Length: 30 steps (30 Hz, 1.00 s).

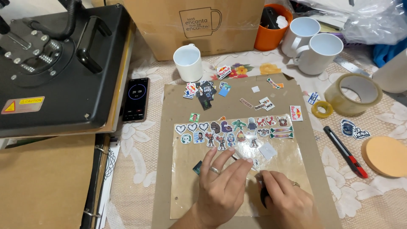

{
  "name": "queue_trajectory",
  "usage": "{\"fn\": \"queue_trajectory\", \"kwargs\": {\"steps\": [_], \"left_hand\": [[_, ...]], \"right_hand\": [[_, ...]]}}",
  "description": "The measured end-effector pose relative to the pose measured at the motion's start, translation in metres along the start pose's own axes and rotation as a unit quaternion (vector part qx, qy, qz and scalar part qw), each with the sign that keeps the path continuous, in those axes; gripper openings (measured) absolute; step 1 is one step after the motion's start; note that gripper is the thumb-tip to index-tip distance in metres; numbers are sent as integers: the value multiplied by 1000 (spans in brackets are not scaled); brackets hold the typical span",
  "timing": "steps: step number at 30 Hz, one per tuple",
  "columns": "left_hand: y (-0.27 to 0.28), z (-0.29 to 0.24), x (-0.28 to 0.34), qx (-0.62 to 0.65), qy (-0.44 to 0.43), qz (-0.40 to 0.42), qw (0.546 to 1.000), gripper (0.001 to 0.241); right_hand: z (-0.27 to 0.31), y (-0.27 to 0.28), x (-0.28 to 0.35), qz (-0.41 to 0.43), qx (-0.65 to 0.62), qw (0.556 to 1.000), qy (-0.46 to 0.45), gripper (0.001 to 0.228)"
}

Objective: The person is preparing small stickers by peeling off their backings and arranging them on a transparent sheet, occasionally using scissors to trim them.

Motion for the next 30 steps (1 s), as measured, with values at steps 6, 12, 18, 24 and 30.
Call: {"fn": "queue_trajectory", "kwargs": {"steps": [6,12,18,24,30], "left_hand": [[-3,0,0,-10,-14,9,1000,17],[-5,9,5,59,20,18,998,18],[-4,28,4,155,119,13,981,30],[-6,53,16,218,231,96,943,30],[2,87,9,190,283,114,933,31]], "right_hand": [[6,11,-7,-8,33,999,42,31],[5,12,-13,24,25,999,2,34],[-34,-1,5,277,-171,928,-183,65],[-99,20,22,281,-131,904,-295,64],[-138,18,37,402,-50,852,-331,62]]}}
Point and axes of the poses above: each hand's wrist, its own x-axis away from the middle knuckle, its own y-axis out of the back of the hand, z = x × y, the point moved 4 cm from there along -x, towards the middle knuckle, and after that the axes turned 11 degrees about y, right-handed, at the moved point
